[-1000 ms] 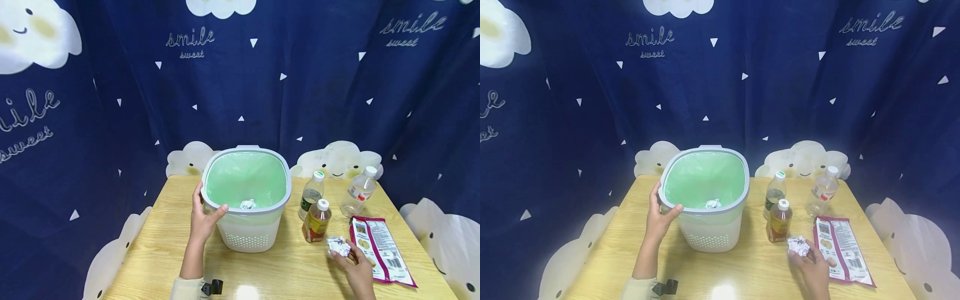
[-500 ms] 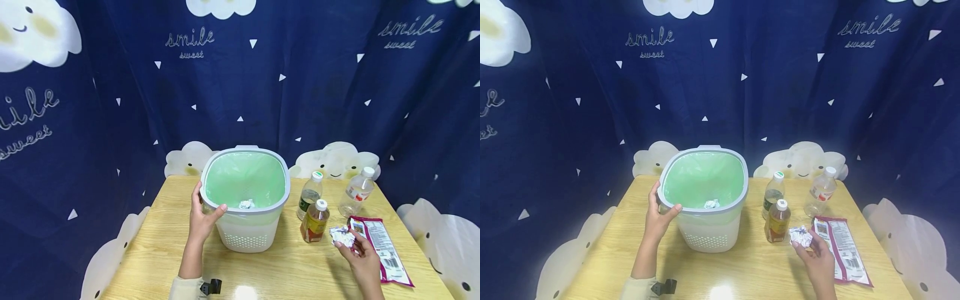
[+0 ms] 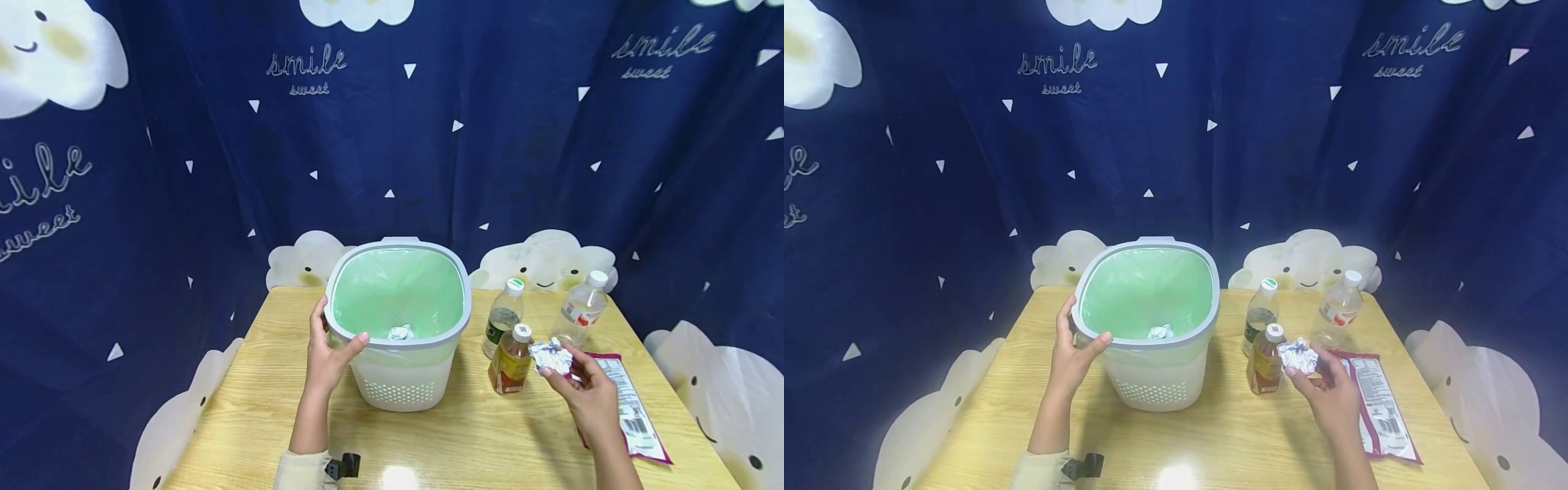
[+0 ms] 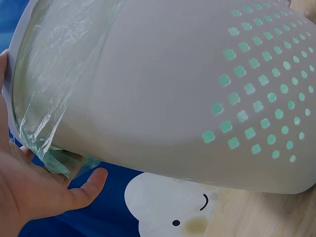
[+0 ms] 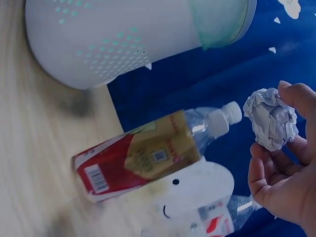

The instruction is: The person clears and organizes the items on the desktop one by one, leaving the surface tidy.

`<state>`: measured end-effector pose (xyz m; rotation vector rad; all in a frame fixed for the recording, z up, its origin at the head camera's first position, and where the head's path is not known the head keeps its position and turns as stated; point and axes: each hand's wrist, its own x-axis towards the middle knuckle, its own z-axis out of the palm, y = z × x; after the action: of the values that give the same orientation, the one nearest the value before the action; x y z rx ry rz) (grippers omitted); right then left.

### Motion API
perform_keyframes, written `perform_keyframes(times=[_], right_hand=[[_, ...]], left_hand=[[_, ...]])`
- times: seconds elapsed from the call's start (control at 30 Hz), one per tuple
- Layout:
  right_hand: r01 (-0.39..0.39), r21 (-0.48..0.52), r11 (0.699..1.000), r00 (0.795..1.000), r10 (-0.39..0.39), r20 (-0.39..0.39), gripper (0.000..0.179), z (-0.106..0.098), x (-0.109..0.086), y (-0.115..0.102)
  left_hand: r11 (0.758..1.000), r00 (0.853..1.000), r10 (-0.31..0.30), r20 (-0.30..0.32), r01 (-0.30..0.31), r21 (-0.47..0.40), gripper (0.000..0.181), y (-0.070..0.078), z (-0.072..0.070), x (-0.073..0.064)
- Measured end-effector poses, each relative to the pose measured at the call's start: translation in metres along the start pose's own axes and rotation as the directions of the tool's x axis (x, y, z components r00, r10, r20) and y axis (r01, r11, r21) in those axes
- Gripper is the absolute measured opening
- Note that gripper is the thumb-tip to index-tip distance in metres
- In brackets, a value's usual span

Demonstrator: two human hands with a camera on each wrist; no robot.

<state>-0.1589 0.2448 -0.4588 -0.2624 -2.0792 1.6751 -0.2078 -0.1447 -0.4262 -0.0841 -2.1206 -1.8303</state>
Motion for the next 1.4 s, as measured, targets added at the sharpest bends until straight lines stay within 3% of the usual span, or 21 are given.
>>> perform_keyframes(times=[0.3,0.6,1.03,1.4], right_hand=[[0.052,-0.025,0.998,0.993,-0.05,0.104,0.056,0.014,0.013,-0.017],[0.096,-0.043,0.994,0.985,-0.089,0.149,0.055,0.021,0.023,-0.026],[0.15,0.009,0.989,0.965,-0.148,0.216,0.055,0.033,0.041,-0.05],[0.195,0.039,0.98,0.946,-0.198,0.255,0.054,0.041,0.052,-0.073]], left_hand=[[1.0,1.0,0.018,0.002,-0.018,0.002,0.097,0.0,0.001,0.002],[0.999,0.999,0.049,0.007,-0.049,-0.019,0.098,-0.002,0.002,0.0],[1.0,1.0,0.015,-0.003,-0.015,0.006,0.089,-0.003,0.001,0.001],[1.0,1.0,-0.008,-0.008,0.008,-0.026,0.092,0.002,0.002,0.001]])
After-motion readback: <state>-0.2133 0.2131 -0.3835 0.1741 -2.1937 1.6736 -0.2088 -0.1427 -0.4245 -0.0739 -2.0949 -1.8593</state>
